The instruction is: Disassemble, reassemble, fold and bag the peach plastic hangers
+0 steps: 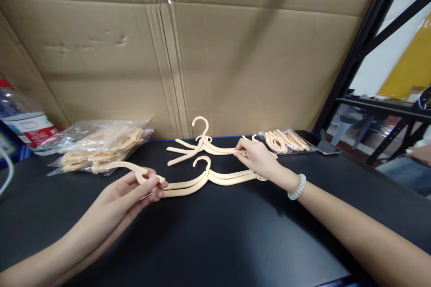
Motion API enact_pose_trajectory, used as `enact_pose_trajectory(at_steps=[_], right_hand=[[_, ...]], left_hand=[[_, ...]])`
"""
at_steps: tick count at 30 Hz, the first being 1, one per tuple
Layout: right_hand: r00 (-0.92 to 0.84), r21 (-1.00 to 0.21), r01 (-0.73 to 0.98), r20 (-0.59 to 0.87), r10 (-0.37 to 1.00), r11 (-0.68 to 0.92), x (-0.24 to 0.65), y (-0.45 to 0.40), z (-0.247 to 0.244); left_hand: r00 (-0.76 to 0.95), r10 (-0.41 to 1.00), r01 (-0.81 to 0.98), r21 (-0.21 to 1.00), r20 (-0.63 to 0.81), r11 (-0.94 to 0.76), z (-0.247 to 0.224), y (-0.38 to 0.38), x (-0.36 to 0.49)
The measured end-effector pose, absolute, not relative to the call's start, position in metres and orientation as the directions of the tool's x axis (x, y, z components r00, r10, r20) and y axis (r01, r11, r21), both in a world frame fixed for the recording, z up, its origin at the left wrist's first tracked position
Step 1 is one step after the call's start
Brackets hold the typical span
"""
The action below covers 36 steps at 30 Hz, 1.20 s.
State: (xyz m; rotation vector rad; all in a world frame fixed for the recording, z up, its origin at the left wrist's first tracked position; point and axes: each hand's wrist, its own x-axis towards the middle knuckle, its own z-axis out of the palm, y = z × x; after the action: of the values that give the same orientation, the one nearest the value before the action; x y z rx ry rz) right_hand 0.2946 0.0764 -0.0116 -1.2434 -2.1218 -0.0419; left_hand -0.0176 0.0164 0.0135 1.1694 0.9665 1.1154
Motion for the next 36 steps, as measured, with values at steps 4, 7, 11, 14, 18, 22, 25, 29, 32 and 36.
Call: enact_pose_trajectory(at_steps=[4,7,11,14,18,22,25,29,32,36], right_hand=[[-0.246,-0.393,0.734,0.607,0.756,0.554,0.298,0.075,-0.009],[-0.190,-0.451,0.702,0.628,0.755,0.552,0.301,0.073,-0.005],[-0.163,-0.488,0.694,0.610,0.775,0.530,0.303,0.067,0.001],[-0.158,-0.549,0.655,0.573,0.804,0.520,0.301,0.061,0.004],[-0.204,-0.558,0.621,0.563,0.801,0.550,0.299,0.056,0.003],[-0.241,-0.498,0.644,0.588,0.772,0.581,0.299,0.055,0.000],[-0.217,-0.494,0.656,0.601,0.769,0.571,0.299,0.055,-0.001],[-0.215,-0.475,0.669,0.611,0.761,0.571,0.298,0.052,0.000],[-0.239,-0.443,0.676,0.624,0.744,0.589,0.298,0.051,0.000],[-0.281,-0.409,0.669,0.635,0.720,0.621,0.296,0.049,0.001]], left_hand=[[0.166,0.986,-0.169,0.986,0.024,0.004,0.015,0.019,-0.019],[0.129,0.991,-0.167,0.986,0.032,-0.010,0.015,0.021,-0.022],[0.098,0.995,-0.156,0.988,0.034,-0.019,0.014,0.023,-0.026],[0.102,0.994,-0.178,0.984,0.028,-0.010,0.013,0.026,-0.027],[0.117,0.993,-0.217,0.976,0.027,-0.001,0.010,0.031,-0.029],[0.132,0.990,-0.218,0.976,0.044,-0.014,0.009,0.036,-0.032],[0.144,0.988,-0.224,0.974,0.055,-0.021,0.009,0.037,-0.034],[0.202,0.978,-0.234,0.972,0.054,-0.006,0.008,0.036,-0.036],[0.267,0.963,-0.252,0.967,0.043,0.026,0.009,0.034,-0.036],[0.312,0.950,-0.300,0.952,0.034,0.065,0.011,0.032,-0.035]])
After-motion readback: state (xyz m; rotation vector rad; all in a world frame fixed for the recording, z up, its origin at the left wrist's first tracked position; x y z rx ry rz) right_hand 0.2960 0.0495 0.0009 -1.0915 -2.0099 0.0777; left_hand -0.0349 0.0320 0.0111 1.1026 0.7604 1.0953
